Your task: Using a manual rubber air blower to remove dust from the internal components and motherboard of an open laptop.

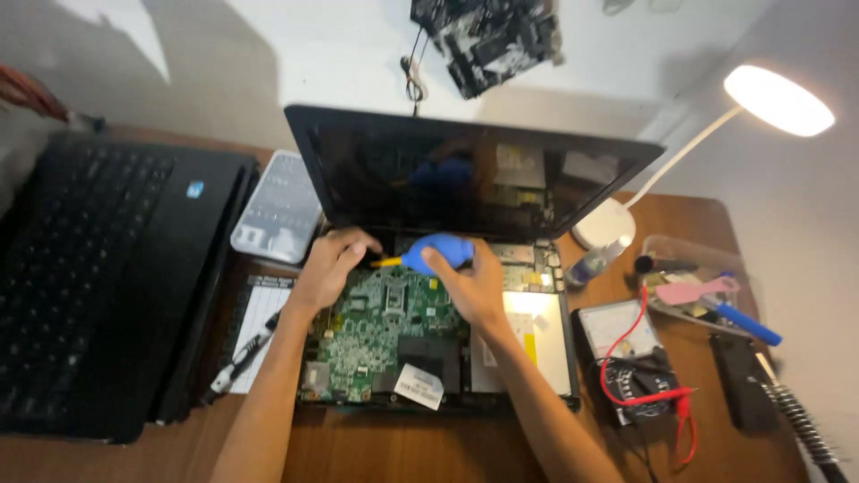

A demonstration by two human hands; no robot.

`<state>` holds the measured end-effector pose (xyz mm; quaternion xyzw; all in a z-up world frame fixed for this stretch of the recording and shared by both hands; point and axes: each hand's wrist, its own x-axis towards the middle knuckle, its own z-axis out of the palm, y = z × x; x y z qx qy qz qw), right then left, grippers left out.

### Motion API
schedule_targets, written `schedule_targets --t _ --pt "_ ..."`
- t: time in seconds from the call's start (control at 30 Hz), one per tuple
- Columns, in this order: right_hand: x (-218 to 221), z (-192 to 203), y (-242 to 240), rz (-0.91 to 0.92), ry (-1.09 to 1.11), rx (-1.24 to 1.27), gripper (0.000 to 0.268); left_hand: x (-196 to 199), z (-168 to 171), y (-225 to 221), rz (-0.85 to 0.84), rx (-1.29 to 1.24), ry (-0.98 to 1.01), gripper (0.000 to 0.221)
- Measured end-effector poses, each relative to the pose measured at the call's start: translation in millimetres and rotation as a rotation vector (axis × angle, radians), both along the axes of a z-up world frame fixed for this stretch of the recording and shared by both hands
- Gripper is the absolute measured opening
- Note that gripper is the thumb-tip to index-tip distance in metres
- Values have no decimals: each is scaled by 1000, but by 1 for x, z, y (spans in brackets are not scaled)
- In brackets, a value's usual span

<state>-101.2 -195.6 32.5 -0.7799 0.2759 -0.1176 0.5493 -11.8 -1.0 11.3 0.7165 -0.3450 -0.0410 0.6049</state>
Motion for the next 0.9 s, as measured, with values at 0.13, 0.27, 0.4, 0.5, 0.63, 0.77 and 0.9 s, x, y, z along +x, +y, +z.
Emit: schedule_targets --t 0.13,0.27,0.4,0.5,0.63,0.77,0.9 --pt "5 -1 -3 -12 -5 16 54 5 2 0 6 33 33 44" --pt "4 9 2 74 -73 81 52 6 -2 0 19 46 54 43" --pt "0 3 5 174 -132 -118 49 4 -11 -1 35 -1 30 28" --pt "-8 1 7 226 -101 -178 54 3 -22 2 -6 27 -96 35" --pt "-23 -6 10 184 -129 -210 59 -1 -35 2 -76 100 -283 38" --pt "-6 8 8 142 -85 -98 59 11 -14 2 -39 64 -258 42" --pt "-11 2 4 136 -27 -25 58 9 -23 3 -35 112 -256 44"
